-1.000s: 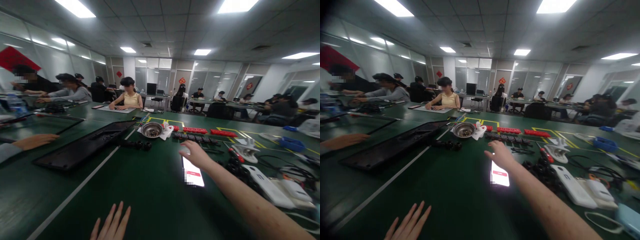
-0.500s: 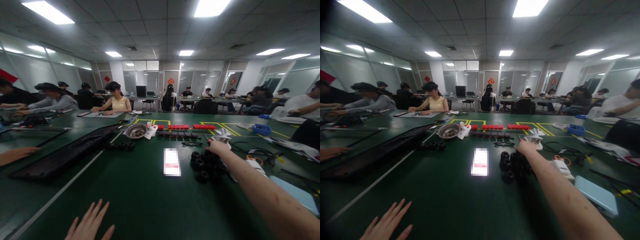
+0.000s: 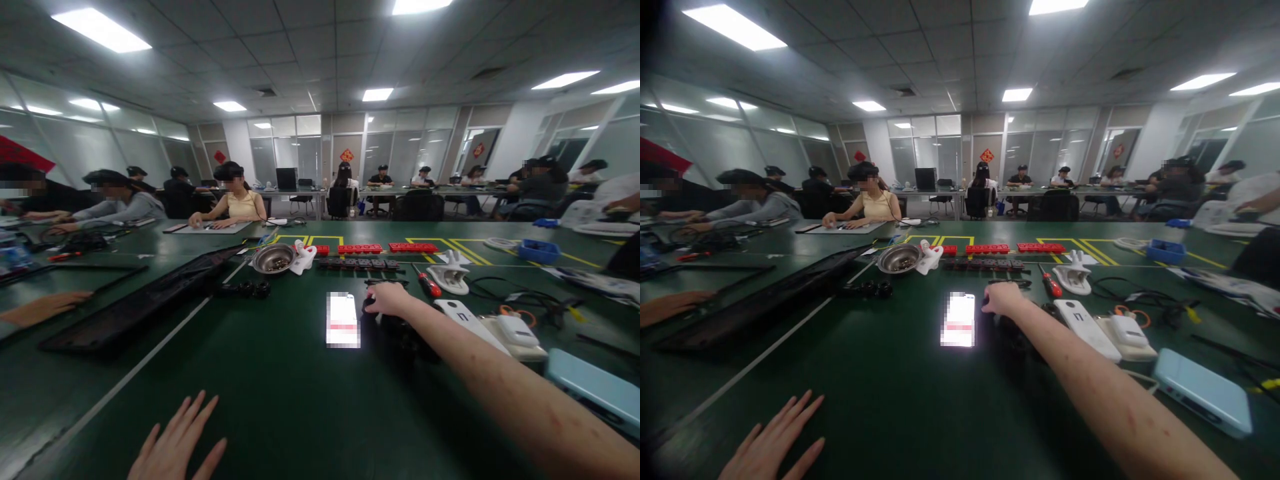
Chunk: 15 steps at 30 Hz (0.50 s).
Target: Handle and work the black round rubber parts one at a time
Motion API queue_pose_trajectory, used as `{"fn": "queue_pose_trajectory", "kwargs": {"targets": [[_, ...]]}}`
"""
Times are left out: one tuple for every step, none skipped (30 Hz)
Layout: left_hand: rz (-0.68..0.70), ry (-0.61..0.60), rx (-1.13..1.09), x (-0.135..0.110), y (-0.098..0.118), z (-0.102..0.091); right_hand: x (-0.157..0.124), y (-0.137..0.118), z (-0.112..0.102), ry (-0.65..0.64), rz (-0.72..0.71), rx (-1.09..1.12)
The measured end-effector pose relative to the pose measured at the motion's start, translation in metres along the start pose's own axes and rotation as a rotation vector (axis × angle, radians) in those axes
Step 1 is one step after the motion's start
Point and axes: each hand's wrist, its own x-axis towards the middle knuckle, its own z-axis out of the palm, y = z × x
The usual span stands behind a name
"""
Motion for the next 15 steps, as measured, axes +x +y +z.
{"fn": "queue_pose_trajectory", "kwargs": {"targets": [[-0.004, -0.005, 0.001, 0.000, 0.000, 0.000, -0.012, -0.005, 0.001, 0.004, -0.038, 0.001], [-0.008, -0.010, -0.001, -0.001, 0.000, -0.001, -0.025, -0.010, 0.002, 0.012, -0.077, 0.004], [-0.012, -0.012, -0.007, -0.001, 0.001, -0.001, -0.039, -0.015, 0.003, 0.023, -0.114, 0.013], [-0.016, -0.004, -0.018, -0.001, 0.002, -0.003, -0.054, -0.021, 0.004, 0.032, -0.152, 0.025], [-0.014, 0.009, -0.040, -0.002, 0.005, -0.005, -0.069, -0.027, 0.005, 0.040, -0.192, 0.037], [-0.006, 0.024, -0.076, -0.003, 0.009, -0.007, -0.085, -0.033, 0.005, 0.045, -0.226, 0.049], [0.011, 0.037, -0.127, -0.004, 0.015, -0.011, -0.101, -0.039, 0.004, 0.049, -0.257, 0.060], [0.046, 0.041, -0.199, -0.005, 0.024, -0.015, -0.117, -0.045, 0.003, 0.047, -0.286, 0.071], [0.075, 0.026, -0.289, -0.006, 0.034, -0.020, -0.131, -0.050, 0.001, 0.034, -0.314, 0.083], [0.098, -0.012, -0.383, -0.007, 0.047, -0.025, -0.144, -0.055, -0.001, 0.005, -0.351, 0.112], [0.146, -0.059, -0.482, -0.008, 0.061, -0.030, -0.154, -0.058, -0.003, -0.033, -0.402, 0.213], [0.211, -0.104, -0.586, -0.008, 0.075, -0.036, -0.161, -0.061, -0.004, -0.075, -0.456, 0.341], [0.283, -0.120, -0.696, -0.007, 0.090, -0.041, -0.164, -0.063, -0.004, -0.121, -0.507, 0.483], [0.306, -0.103, -0.809, -0.005, 0.105, -0.046, -0.164, -0.065, -0.003, -0.163, -0.545, 0.624], [0.319, -0.089, -0.902, -0.002, 0.119, -0.051, -0.160, -0.067, -0.001, -0.186, -0.553, 0.758]]}}
